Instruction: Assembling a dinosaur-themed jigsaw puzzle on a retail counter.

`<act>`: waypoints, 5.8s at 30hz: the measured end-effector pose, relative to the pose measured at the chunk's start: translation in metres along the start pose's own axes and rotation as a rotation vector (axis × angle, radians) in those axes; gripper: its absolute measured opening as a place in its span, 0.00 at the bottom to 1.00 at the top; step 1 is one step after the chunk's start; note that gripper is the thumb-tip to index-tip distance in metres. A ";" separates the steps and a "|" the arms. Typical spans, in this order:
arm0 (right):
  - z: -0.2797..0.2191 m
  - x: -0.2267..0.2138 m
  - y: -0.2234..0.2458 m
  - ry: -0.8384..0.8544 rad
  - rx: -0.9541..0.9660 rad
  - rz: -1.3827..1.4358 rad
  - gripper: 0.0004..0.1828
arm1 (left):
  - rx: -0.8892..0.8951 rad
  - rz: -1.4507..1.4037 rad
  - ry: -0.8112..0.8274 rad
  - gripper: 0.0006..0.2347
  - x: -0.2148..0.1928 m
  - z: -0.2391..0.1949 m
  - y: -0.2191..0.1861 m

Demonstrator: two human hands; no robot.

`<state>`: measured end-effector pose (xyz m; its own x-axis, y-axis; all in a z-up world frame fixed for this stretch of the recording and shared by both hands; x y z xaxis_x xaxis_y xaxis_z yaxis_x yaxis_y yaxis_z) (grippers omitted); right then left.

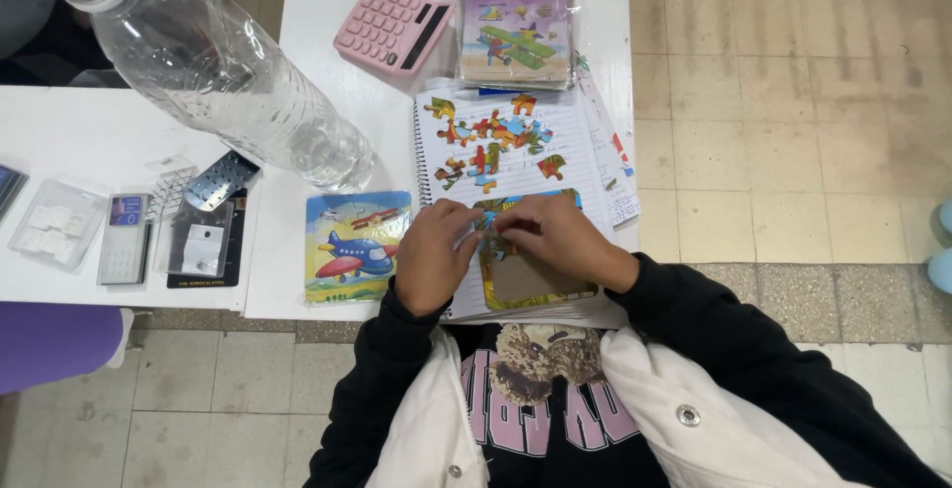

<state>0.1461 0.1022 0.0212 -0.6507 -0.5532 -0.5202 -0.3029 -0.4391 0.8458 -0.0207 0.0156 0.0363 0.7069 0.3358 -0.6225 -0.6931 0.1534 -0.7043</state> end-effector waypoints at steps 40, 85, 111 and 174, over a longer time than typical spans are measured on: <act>-0.030 0.023 0.027 -0.115 -0.333 -0.591 0.13 | 0.093 0.257 0.167 0.16 0.017 -0.001 -0.005; -0.043 -0.031 0.024 -0.121 -0.112 -0.515 0.21 | 0.252 0.548 0.333 0.08 0.037 -0.012 -0.038; -0.058 -0.002 -0.008 -0.014 -0.171 -0.869 0.31 | 0.324 0.363 0.222 0.17 0.068 -0.014 -0.014; -0.011 -0.021 -0.022 -0.238 -0.241 -0.266 0.10 | 0.304 -0.187 -0.176 0.19 0.013 0.029 -0.024</act>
<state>0.1741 0.1157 0.0127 -0.7229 -0.2319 -0.6509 -0.3293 -0.7126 0.6195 0.0013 0.0433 0.0546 0.8081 0.4260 -0.4068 -0.5837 0.4862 -0.6503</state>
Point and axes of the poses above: each hand's wrist, its own z-axis towards the middle knuckle, its own x-axis out of the palm, y = z × x, the point moved 5 cm from there along z, towards the middle knuckle, and after that the axes turned 6 degrees about -y, right-handed, at the moved point
